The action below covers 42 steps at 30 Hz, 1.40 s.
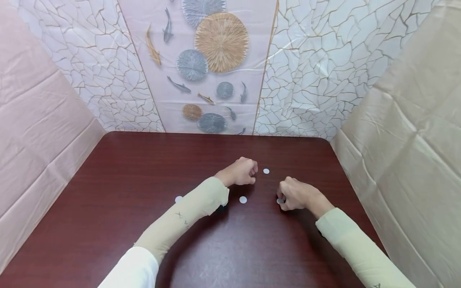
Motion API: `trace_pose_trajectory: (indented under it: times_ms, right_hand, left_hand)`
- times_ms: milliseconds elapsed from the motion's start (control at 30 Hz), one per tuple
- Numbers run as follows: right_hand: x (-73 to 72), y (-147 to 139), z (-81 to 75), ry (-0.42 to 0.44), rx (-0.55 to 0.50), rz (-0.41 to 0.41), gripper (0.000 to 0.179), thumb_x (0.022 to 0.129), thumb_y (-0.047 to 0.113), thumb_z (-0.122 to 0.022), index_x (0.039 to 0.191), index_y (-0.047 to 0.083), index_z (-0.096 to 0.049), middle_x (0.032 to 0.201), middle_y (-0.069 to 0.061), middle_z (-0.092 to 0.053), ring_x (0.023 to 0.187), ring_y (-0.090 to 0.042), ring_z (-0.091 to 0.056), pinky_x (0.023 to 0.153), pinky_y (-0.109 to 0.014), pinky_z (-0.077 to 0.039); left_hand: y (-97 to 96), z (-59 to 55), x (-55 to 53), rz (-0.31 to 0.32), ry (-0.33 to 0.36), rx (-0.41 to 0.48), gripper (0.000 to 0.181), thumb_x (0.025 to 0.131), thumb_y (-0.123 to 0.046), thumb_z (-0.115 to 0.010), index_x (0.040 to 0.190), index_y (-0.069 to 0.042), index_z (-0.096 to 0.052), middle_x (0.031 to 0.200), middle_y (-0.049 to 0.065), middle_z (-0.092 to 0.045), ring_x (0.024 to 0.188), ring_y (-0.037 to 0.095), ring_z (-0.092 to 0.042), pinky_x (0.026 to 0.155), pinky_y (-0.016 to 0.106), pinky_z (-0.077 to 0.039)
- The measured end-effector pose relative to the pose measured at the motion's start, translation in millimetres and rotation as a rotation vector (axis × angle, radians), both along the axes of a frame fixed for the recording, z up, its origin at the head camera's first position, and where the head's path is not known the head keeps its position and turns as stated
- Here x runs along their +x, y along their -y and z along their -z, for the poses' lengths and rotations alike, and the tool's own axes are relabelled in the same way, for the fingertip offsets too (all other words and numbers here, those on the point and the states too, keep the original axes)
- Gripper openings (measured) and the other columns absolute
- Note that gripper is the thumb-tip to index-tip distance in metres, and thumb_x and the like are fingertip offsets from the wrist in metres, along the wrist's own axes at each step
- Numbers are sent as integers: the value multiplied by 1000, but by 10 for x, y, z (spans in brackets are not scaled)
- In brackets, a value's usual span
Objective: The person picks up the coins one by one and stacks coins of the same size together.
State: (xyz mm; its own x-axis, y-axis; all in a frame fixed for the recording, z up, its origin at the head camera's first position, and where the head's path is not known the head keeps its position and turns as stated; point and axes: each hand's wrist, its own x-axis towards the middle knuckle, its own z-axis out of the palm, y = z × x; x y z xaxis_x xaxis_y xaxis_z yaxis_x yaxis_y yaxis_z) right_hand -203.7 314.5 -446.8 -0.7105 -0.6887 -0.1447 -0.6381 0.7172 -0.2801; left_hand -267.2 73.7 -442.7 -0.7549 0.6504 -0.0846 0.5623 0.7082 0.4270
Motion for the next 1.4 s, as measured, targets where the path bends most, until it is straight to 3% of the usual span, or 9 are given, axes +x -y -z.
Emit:
trace_pose_trajectory:
  times_ms: [233, 367, 633, 833, 967, 1267, 1400]
  right_hand:
    - [-6, 5, 14, -4, -20, -21, 36, 79, 7, -76, 57, 23, -53, 52, 19, -40, 48, 8, -29, 48, -16, -27]
    - [14, -9, 18, -1, -26, -20, 37, 80, 6, -76, 56, 22, -52, 52, 19, -35, 48, 8, -25, 49, -17, -24]
    - [63, -45, 46, -12, -27, -23, 32, 81, 7, -76, 60, 24, -58, 53, 18, -45, 48, 9, -31, 48, -15, -28]
    - [26, -56, 30, 6, -28, -16, 36, 84, 8, -76, 59, 23, -56, 51, 19, -37, 46, 9, -25, 48, -16, -23]
    - [23, -56, 37, 3, -33, -24, 34, 83, 7, -76, 59, 23, -58, 52, 18, -43, 46, 10, -30, 47, -15, -27]
    - [12, -60, 22, 20, -11, 11, 31, 81, 8, -76, 60, 22, -59, 53, 16, -47, 47, 7, -34, 48, -16, -31]
    - [14, -59, 12, 33, -5, 18, 27, 81, 9, -77, 63, 22, -62, 55, 16, -51, 48, 6, -40, 49, -16, -36]
  left_hand:
    - [-159, 38, -227, -37, -10, -19, 27, 98, -21, -75, 120, -9, -69, 115, 2, -71, 103, 14, -66, 89, 27, -54]
    - [-284, 81, -300, -18, -17, -52, 27, 99, -21, -74, 123, -10, -68, 119, 2, -71, 106, 14, -66, 89, 27, -55]
    - [-468, 138, -285, 36, -74, -162, 15, 103, -24, -70, 113, -13, -68, 113, 2, -68, 102, 15, -63, 84, 26, -52]
    - [-512, 161, -293, 50, -135, -212, 18, 108, -27, -62, 119, -15, -68, 134, 6, -64, 127, 19, -61, 103, 29, -51]
    - [-529, 198, -315, 63, -139, -212, 20, 109, -29, -59, 118, -14, -69, 142, 6, -62, 137, 20, -57, 107, 29, -50]
    - [-624, 180, -370, 106, -233, -278, 13, 106, -27, -64, 106, -16, -69, 121, 3, -68, 115, 19, -66, 90, 28, -55]
    - [-637, 148, -369, 117, -208, -284, 11, 106, -26, -64, 107, -16, -68, 121, 3, -68, 116, 19, -65, 90, 30, -55]
